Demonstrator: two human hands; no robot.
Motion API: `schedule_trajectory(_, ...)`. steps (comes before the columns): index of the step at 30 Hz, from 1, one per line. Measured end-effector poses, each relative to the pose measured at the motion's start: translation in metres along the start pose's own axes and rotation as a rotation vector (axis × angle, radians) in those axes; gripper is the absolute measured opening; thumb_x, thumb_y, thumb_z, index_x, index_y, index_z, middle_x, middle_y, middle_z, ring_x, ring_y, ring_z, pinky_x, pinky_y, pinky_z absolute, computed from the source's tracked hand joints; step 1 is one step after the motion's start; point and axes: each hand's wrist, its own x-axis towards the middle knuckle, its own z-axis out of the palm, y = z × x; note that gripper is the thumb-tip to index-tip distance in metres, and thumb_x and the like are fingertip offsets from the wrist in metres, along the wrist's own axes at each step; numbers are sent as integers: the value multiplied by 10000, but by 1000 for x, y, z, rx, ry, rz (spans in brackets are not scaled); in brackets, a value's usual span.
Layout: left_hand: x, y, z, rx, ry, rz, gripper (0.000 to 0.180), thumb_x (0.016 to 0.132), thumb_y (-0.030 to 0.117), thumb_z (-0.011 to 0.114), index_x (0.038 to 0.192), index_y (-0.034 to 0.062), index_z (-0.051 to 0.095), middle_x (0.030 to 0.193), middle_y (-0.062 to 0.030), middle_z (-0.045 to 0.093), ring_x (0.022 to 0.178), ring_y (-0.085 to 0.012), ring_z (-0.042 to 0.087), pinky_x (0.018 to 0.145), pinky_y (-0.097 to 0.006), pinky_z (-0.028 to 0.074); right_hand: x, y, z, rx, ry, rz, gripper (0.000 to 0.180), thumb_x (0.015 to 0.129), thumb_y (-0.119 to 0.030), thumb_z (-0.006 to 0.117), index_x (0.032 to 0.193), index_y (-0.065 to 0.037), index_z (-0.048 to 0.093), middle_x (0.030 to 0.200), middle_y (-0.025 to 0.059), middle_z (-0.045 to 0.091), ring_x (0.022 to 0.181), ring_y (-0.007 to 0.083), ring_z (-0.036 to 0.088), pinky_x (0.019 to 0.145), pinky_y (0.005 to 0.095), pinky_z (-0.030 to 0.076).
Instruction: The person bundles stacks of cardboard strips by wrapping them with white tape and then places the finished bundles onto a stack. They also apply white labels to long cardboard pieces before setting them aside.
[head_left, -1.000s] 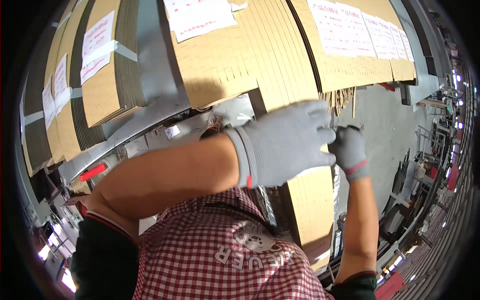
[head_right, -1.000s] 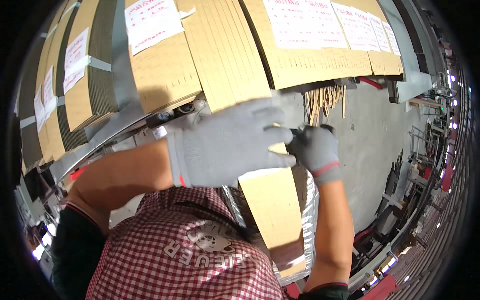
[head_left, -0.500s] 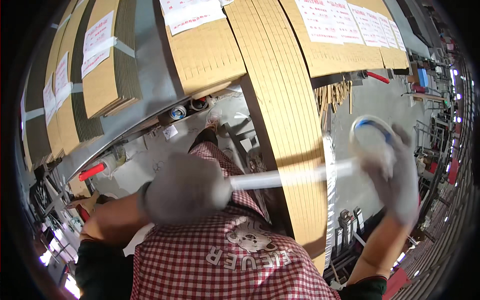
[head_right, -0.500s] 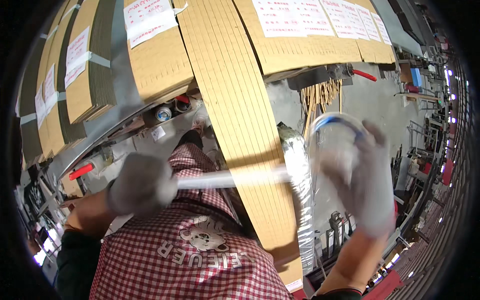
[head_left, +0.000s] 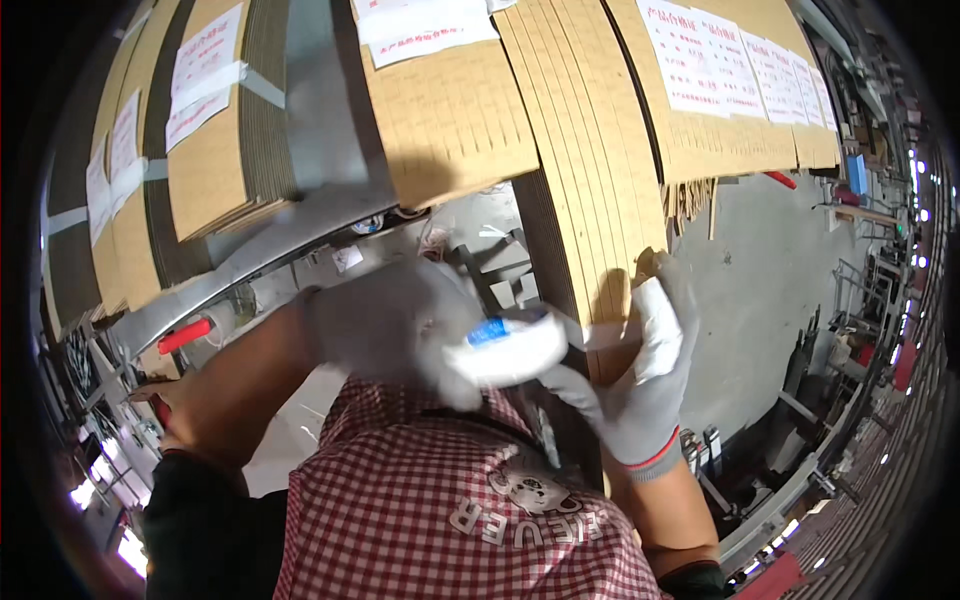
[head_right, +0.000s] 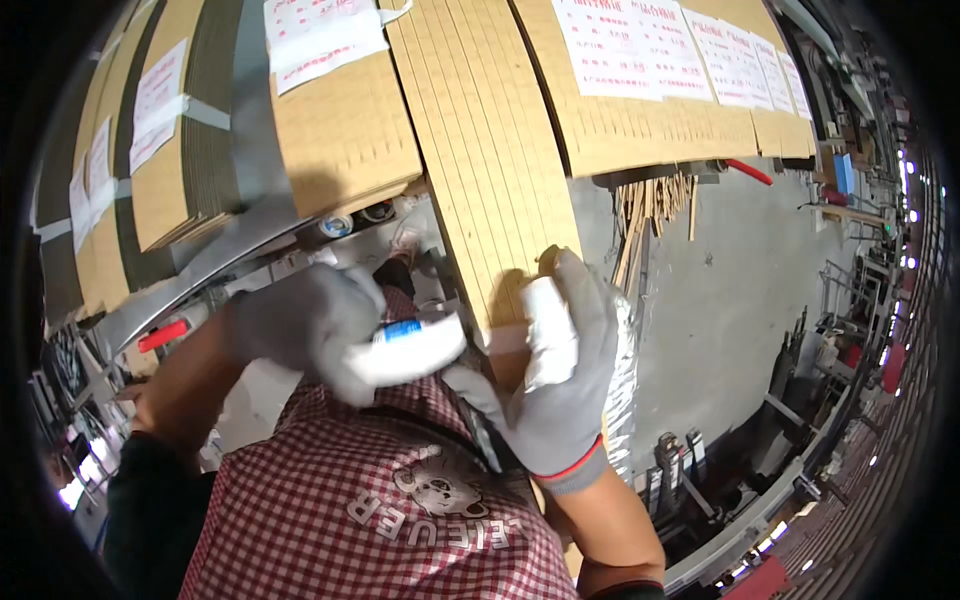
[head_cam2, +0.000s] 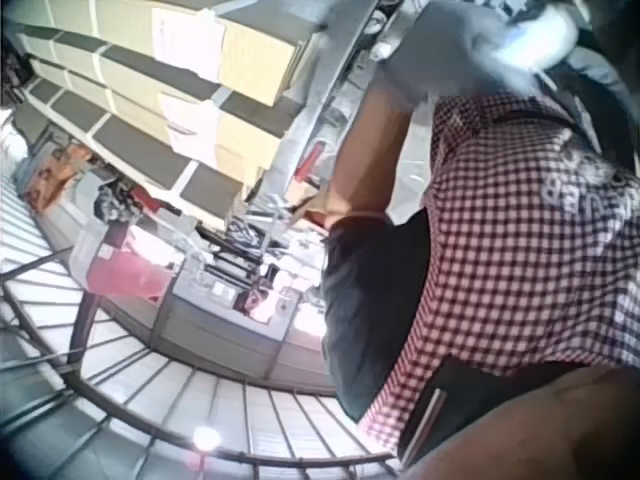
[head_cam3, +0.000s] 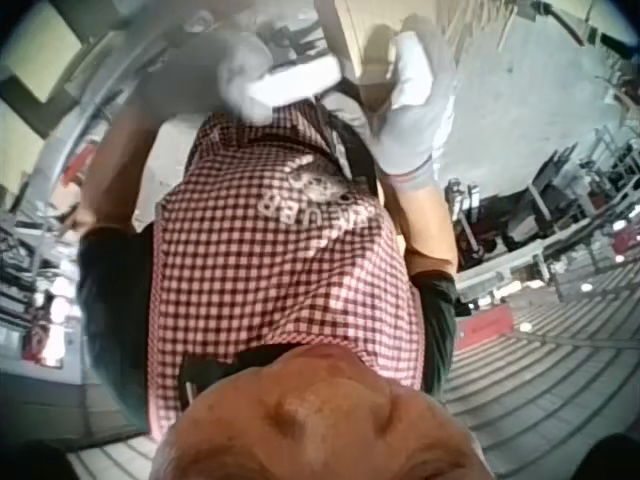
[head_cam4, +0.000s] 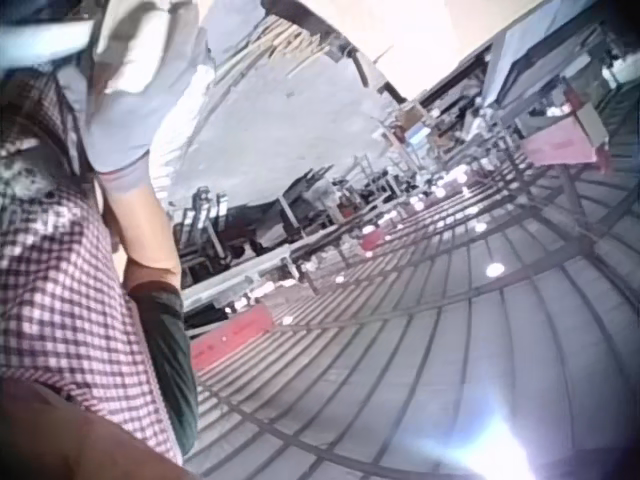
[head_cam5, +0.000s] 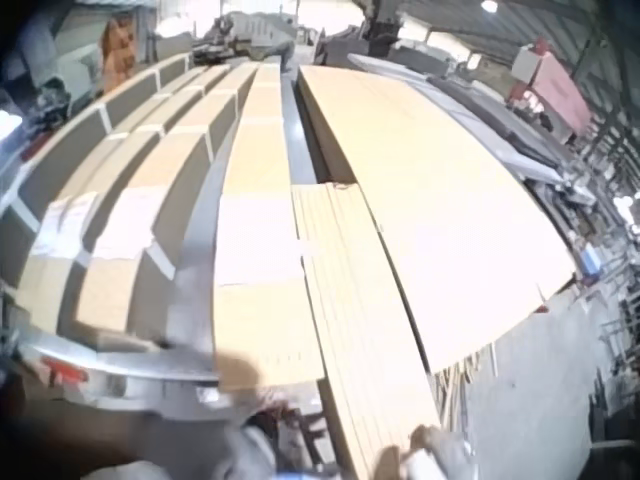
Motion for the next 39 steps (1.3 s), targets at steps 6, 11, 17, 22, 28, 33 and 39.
schedule_trajectory(6, 118, 44, 0, 328, 211, 511, 465, 878, 490, 581, 776, 47, 681, 836, -108, 631, 889, -264, 612, 789, -419, 472, -2, 10, -24, 609, 135, 488, 358, 992, -312, 463, 1085, -8, 629, 1085, 122, 610, 1051, 240, 573, 909, 349, 443)
schedule_trajectory(11, 107, 50, 20, 538, 320, 465, 348, 829, 401, 670, 748, 71, 746, 973, -84, 668, 1046, -313, 547, 1033, -429, 391, 21, 22, -113, 770, -175, 508, 373, 836, -295, 702, 1049, 6, 649, 1014, 82, 672, 1081, 221, 601, 1061, 453, 350)
schedule_trajectory(17, 100, 51, 10, 493, 186, 295, 315, 858, 328, 636, 959, 36, 700, 988, -118, 671, 1111, -352, 539, 1076, -449, 355, 74, 0, -133, 59, -698, 59, 314, 776, -427, 738, 725, -125, 668, 645, 45, 640, 738, 287, 662, 1055, 535, 333)
schedule_trajectory(22, 98, 46, 0, 537, 241, 381, 547, 826, 485, 631, 1061, -4, 564, 947, -149, 646, 1036, -285, 562, 1052, -381, 343, 65, 40, -99, -416, -432, -37, 241, 770, -377, 672, 777, -138, 705, 740, 39, 690, 737, 255, 661, 939, 494, 413)
schedule_trajectory(28, 108, 47, 21, 962, 96, 385, 322, 849, 231, 544, 1120, 56, 564, 1004, -82, 545, 1008, -223, 510, 1038, -361, 378, 24, 122, 8, -169, -497, 168, 129, 773, -247, 607, 821, -185, 709, 790, 48, 694, 798, 260, 656, 940, 453, 404)
schedule_trajectory(33, 90, 75, 150, 636, 122, 472, 284, 812, 163, 542, 1060, 40, 609, 1011, -91, 593, 962, -225, 588, 918, -365, 474, 17, 80, -70, -236, -421, 117, 246, 809, -96, 564, 1007, -114, 709, 744, 108, 656, 760, 290, 632, 966, 477, 358)
schedule_trajectory(39, 42, 100, 61, 360, 339, -15, 150, 775, 212, 646, 827, 73, 663, 798, -65, 634, 746, -203, 640, 640, -336, 533, 4, -25, -117, 180, -238, 183, 221, 744, -74, 609, 953, -89, 679, 851, 115, 627, 884, 317, 586, 958, 441, 347)
